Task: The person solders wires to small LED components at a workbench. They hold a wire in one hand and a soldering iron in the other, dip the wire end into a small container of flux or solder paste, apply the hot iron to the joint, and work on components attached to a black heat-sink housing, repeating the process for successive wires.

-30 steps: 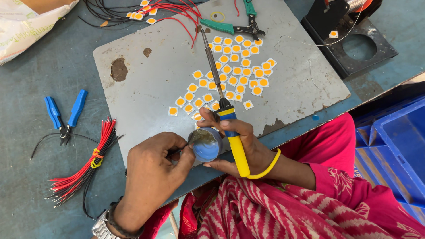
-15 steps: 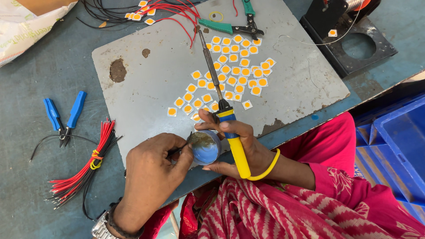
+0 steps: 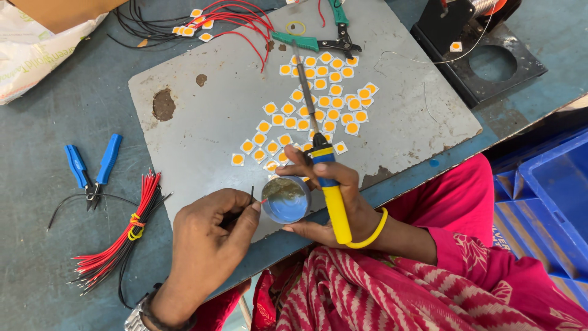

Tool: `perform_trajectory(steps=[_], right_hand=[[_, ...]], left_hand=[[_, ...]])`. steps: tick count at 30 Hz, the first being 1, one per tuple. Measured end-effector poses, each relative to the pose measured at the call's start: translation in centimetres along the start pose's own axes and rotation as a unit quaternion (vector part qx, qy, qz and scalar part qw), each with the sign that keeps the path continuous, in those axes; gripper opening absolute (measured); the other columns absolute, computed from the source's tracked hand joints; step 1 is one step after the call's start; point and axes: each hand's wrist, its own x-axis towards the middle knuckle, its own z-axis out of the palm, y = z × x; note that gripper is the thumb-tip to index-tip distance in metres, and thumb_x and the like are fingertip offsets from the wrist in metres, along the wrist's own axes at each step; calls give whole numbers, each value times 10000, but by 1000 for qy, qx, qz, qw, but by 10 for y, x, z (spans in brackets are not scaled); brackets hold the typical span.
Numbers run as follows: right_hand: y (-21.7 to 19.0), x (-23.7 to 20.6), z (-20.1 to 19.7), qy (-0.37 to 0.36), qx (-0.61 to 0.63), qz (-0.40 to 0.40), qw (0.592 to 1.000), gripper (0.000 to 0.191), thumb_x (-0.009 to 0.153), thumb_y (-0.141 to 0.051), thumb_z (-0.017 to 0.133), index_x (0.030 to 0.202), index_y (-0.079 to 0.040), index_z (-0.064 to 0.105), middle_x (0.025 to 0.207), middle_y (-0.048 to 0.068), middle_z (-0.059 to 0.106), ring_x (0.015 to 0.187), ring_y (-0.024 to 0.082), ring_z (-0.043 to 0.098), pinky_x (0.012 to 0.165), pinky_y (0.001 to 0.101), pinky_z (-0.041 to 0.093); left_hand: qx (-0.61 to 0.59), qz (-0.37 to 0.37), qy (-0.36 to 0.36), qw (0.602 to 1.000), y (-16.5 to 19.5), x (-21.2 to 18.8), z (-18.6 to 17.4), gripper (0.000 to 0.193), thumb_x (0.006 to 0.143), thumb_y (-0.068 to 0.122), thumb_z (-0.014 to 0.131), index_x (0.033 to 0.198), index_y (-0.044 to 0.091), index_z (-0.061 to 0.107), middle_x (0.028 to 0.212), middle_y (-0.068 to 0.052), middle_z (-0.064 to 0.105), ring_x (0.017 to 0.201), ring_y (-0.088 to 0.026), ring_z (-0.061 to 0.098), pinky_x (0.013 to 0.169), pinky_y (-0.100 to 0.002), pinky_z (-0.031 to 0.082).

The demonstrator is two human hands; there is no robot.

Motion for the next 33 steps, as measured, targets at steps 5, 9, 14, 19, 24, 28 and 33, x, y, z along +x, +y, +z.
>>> perform_trajectory(steps=[5,9,14,19,24,28,33], right_hand=[[0,-1,-2,32,-10,-29,999,969,890,64,817,1498,-276,142,1716,229,218,1496,405,515,1169,500,521],[1,-3,-5,42,-6,-17,999,973,882,69,815,1494,-285,146,1720,238,218,1488,410,521,1166,510,534],[8,-4,-4,65,-1,-11,998,1013,840,56,831,1496,-270,131,1698,251,228,1457,396,530,1140,514,560],[15,5,-2,116,-9,1,993,1007,751,49,812,1452,-258,158,1683,271,234,1396,372,546,1076,487,572],[9,6,-12,152,-41,14,987,987,734,59,793,1439,-252,175,1715,256,230,1381,345,562,1068,473,572],[8,-5,-40,173,-184,2,967,948,762,14,796,1439,-201,170,1714,207,270,1387,334,572,1108,442,559],[13,-13,-74,153,-319,145,924,872,838,23,817,1462,-113,224,1626,180,352,1393,316,544,1116,405,542]], left_hand=[[-33,-28,-17,999,-1,3,-3,112,857,104,740,886,-5,740,600,-65,671,494,-103,579,470,-280,452],[-51,-4,-24,998,-4,4,-3,101,856,93,743,903,4,737,696,-68,724,547,-99,643,508,-262,505],[-26,19,-15,999,-8,6,1,92,838,91,754,910,35,749,746,-74,741,554,-136,668,520,-278,523],[12,86,-9,996,-7,10,-3,103,864,127,746,932,49,748,823,-92,738,626,-207,688,571,-323,540],[8,79,-22,997,-5,9,-6,127,880,161,728,922,42,734,807,-88,723,651,-226,684,580,-355,529],[138,202,32,969,-16,6,0,99,901,154,737,956,71,735,838,-69,706,762,-236,663,724,-406,505],[313,370,40,874,-56,17,1,221,883,114,707,1094,52,690,941,-48,666,959,-243,648,821,-405,493]])
